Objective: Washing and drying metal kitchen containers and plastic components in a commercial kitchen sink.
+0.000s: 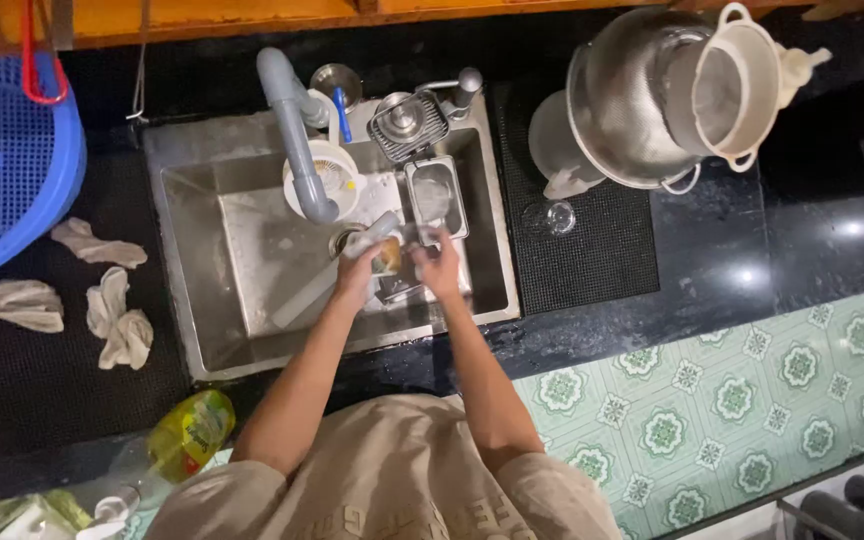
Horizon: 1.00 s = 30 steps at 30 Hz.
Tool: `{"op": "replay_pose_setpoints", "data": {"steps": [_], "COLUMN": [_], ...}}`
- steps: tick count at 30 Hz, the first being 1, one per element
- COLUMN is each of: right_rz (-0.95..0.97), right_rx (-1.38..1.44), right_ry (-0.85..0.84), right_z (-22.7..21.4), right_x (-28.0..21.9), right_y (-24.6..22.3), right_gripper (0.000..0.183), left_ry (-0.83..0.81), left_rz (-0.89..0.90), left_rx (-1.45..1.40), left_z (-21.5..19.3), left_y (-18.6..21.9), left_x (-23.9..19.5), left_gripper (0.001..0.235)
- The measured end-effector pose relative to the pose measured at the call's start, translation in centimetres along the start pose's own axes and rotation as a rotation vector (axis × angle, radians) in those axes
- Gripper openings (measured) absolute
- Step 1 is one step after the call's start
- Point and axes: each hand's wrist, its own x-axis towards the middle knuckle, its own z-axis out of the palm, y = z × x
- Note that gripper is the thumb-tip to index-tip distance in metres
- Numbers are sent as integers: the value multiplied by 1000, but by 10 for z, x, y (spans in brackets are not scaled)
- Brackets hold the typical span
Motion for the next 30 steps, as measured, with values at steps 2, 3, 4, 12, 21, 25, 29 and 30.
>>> {"op": "replay_pose_setpoints", "data": {"steps": [2,3,4,12,21,25,29,30], "right_rz": [15,25,30,310,116,198,13,-107], "right_rx": [44,87,88,258,-93,-25,-225,-338], "right_ry": [-117,-227,-236,50,135,154,124,120], "right_z": [16,24,29,31,40,50,31,29], "right_x": [-13,-20,-21,-27,-35,-50,-72,-70], "right_y": [-6,-10,-7,25,49,0,-21,-32], "right_gripper": [40,40,40,23,22,18,21,21], "left_ry": [-112,-234,-224,-61,179,70,-9,4], "left_rz": [-12,-20,-20,0,203,218,266,288], "left_rx": [-107,-212,-215,159,1365,1438,1541,1569], "left_z": [-5,-9,-11,-43,-82,-71,-74,-78], "left_y": [0,0,-4,-28,-110,-144,-140,-125], "left_x": [3,4,6,28,57,39,58,76], "left_gripper": [27,25,25,24,35,43,55,59]}}
